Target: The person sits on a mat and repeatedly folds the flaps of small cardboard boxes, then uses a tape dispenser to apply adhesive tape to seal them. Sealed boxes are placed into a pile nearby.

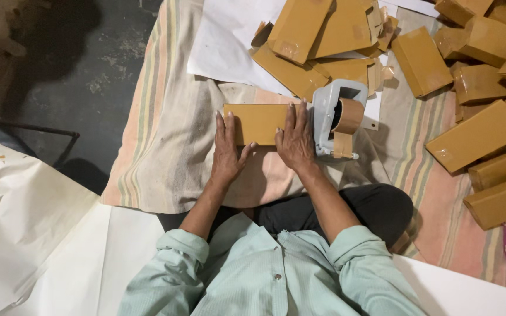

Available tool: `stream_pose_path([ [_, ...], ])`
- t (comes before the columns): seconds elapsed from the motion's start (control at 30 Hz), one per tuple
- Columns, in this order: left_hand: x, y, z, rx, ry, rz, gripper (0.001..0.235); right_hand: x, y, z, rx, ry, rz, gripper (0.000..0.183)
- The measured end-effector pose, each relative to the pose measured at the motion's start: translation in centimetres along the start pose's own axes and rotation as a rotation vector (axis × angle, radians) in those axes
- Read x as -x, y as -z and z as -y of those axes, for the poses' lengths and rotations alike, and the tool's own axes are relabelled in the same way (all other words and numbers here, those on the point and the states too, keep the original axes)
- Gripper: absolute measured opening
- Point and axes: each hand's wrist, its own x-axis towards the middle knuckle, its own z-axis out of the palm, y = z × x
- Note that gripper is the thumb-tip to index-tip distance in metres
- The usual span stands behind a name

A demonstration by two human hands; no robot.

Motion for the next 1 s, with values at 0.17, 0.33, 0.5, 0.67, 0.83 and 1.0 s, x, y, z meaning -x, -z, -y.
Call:
stream_pose_path([
  [0.17,-2.3,1.7,-0.7,-0.018,0.294,0.271,0.107,-1.4,-0.3,-0.1,0.018,0.08,-0.085,0.068],
  [0.33,-6.2,-0.4,-2.0,-0.358,0.16,0.054,0.058,-2.2,0.1,0.6,0.031,0.097,-0.195,0.053],
  [0.5,-7.8,-4.7,-5.2,-0.555,-0.006,0.063,0.039,-2.7,0.1,0.1,0.027,0.03,-0.128,0.036],
  [0.67,-7.5,-4.8,-5.7,-0.468,0.092,0.247,0.032,-2.9,-0.2,-0.3,-0.014,0.025,-0.178,0.028],
  [0.83,-5.5,-3.6,-3.9,-0.408,0.103,-0.254,0.072,-2.5,0.1,0.2,-0.171,0.009,-0.432,0.048],
  [1.0,-1.7,-3.2,-2.9,-0.17,0.273,-0.357,0.087,-1.5,-0.9,0.7,-0.191,-0.158,-0.432,0.043],
])
